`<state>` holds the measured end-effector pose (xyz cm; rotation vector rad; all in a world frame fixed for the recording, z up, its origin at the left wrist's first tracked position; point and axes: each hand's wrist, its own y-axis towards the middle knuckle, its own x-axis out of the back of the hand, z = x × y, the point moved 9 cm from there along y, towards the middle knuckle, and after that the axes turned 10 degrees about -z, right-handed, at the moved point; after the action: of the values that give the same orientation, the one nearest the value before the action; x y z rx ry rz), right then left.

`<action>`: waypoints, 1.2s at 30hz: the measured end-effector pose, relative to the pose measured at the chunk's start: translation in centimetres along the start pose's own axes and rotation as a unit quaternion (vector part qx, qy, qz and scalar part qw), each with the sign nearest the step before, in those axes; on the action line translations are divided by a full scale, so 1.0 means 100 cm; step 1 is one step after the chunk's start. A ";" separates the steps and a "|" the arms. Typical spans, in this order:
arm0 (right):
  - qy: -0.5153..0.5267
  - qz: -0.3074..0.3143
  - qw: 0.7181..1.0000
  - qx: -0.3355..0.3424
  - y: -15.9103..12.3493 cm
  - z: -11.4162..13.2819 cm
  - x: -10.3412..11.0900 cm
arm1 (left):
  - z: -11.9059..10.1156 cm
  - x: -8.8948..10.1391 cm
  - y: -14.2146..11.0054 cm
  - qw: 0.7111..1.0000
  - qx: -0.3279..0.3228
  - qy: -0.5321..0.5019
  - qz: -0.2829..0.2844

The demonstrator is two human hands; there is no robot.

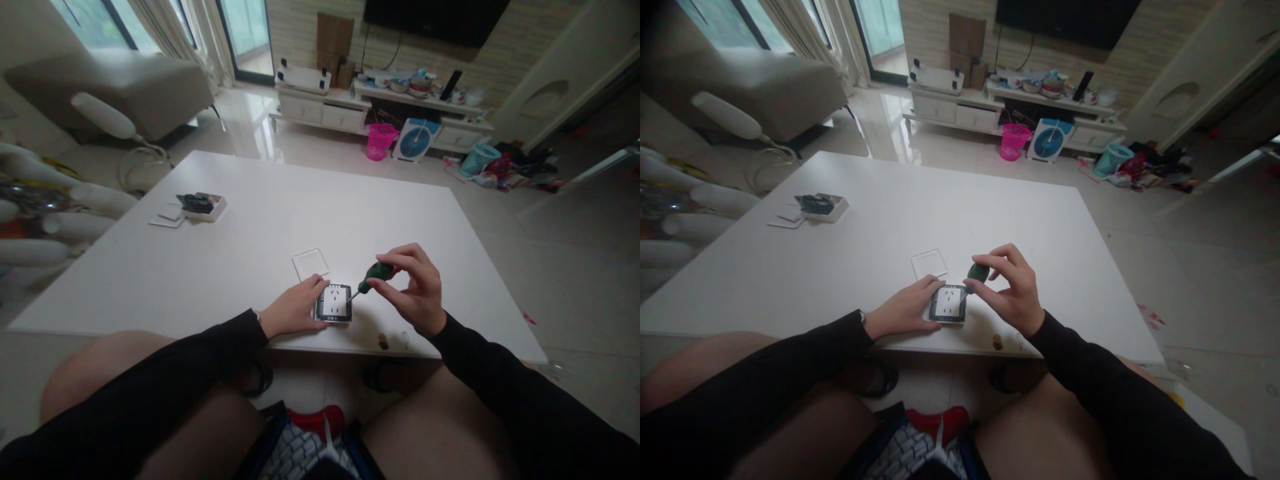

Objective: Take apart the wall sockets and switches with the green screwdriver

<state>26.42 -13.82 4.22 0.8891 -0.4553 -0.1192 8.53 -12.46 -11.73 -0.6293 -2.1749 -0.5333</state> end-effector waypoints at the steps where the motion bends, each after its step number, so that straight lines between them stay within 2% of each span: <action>1: 0.003 -0.002 1.000 -0.004 -0.001 -0.001 0.000 | 0.000 0.000 0.000 1.000 0.000 0.000 0.000; 6: 0.031 0.022 0.998 -0.054 -0.004 -0.007 -0.004 | 0.000 0.001 0.000 1.000 0.001 0.004 0.000; 14: 0.007 -0.002 1.000 -0.022 0.001 -0.004 -0.001 | 0.000 0.000 0.001 1.000 0.012 0.016 0.010; 19: 0.030 0.021 0.998 -0.046 -0.002 -0.006 -0.004 | -0.002 0.001 0.000 1.000 0.000 0.012 0.006; 23: 0.028 0.036 0.998 -0.037 -0.002 -0.003 -0.005 | -0.002 0.001 0.000 1.000 0.005 0.010 0.008; 28: 0.000 0.000 1.000 -0.002 0.001 0.001 -0.001 | -0.003 0.002 0.002 1.000 0.014 0.013 0.013; 31: 0.011 -0.006 1.000 -0.015 -0.001 -0.001 0.000 | -0.003 0.002 0.001 1.000 0.018 0.014 0.014; 36: 0.036 0.028 0.998 -0.039 -0.003 -0.003 -0.005 | -0.002 0.002 0.001 1.000 0.016 0.008 0.012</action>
<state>26.12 -13.64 3.62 0.8002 -0.4061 -0.0529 8.63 -12.41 -11.43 -0.6311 -2.1545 -0.4895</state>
